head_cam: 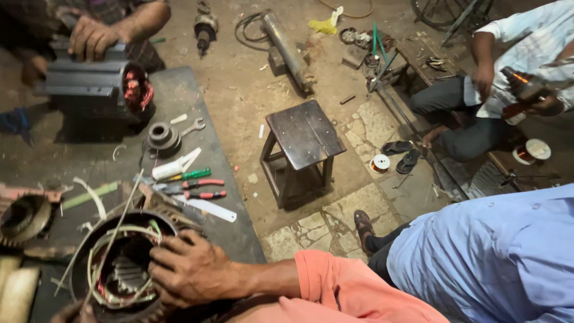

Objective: The person works on a cylindrical motor stator, using a wooden stick to push and arrange insulated wires within the slots. They repeatedly adjust the wire placement and rotate the stator to access different sections.

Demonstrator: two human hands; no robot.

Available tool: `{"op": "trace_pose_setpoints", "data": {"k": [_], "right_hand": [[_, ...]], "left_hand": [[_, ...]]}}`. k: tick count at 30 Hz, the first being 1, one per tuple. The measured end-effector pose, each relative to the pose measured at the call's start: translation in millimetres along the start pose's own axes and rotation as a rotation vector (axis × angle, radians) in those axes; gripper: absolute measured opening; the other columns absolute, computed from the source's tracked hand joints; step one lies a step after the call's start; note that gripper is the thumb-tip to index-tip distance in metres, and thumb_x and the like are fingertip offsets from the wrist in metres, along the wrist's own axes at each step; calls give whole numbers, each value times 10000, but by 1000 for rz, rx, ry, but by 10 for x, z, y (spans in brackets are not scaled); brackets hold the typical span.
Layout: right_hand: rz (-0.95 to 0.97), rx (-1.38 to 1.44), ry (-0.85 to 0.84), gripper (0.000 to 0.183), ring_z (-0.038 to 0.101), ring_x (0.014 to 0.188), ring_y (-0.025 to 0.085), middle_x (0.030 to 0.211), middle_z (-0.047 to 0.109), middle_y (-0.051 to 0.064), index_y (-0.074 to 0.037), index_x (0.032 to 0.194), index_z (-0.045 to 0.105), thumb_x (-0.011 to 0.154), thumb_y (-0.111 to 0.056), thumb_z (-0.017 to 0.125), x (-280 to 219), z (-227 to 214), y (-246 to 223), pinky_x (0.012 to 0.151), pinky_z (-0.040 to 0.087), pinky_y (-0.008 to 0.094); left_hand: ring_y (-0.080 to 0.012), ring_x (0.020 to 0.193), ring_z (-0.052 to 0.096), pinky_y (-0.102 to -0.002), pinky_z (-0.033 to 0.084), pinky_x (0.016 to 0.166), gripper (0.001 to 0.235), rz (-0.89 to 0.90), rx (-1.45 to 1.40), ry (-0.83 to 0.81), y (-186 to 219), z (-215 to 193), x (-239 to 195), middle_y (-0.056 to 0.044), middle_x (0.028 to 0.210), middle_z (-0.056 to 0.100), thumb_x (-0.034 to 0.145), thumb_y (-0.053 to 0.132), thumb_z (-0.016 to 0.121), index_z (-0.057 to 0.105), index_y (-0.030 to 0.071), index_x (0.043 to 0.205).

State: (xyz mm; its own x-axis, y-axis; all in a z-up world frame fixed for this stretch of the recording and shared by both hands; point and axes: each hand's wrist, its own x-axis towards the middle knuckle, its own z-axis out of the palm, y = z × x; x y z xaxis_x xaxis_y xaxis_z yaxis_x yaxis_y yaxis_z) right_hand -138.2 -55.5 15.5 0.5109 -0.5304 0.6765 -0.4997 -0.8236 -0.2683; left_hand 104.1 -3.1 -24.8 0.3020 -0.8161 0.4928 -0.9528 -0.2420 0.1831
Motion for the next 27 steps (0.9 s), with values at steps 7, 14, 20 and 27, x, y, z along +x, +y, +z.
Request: {"op": "trace_pose_setpoints", "data": {"k": [7, 14, 20, 27], "right_hand": [[-23, 47, -119, 349, 652, 1062, 343, 1174, 671, 167, -53, 1063, 721, 766, -232, 760, 19, 6, 108, 926, 502, 474], [-38, -46, -60, 374, 603, 1167, 357, 1235, 674, 133, -67, 1160, 709, 816, -213, 724, 16, 78, 21, 982, 480, 476], [-52, -76, -88, 319, 618, 1152, 298, 1230, 685, 113, -80, 1152, 734, 872, -230, 709, 51, 45, -9, 979, 456, 452], [-53, -69, -104, 352, 614, 1149, 297, 1242, 688, 100, -65, 1176, 736, 891, -270, 722, 24, 44, 56, 969, 453, 449]], "left_hand": [[-379, 1001, 622, -476, 469, 946, 120, 75, -84, 11, 94, -253, -62, -169, 977, 657, 1087, 194, 657, 679, 78, 1062], [-424, 881, 659, -484, 522, 791, 119, -133, -440, 74, 287, -486, -98, -207, 949, 679, 959, 74, 664, 733, 18, 1038], [-386, 854, 655, -473, 514, 770, 86, -142, -420, 115, 359, -394, -20, -172, 903, 655, 940, 73, 675, 708, 4, 979], [-394, 898, 689, -471, 526, 796, 157, -290, -540, -67, 281, -388, -44, -181, 940, 715, 1003, 148, 631, 694, 6, 976]]}}
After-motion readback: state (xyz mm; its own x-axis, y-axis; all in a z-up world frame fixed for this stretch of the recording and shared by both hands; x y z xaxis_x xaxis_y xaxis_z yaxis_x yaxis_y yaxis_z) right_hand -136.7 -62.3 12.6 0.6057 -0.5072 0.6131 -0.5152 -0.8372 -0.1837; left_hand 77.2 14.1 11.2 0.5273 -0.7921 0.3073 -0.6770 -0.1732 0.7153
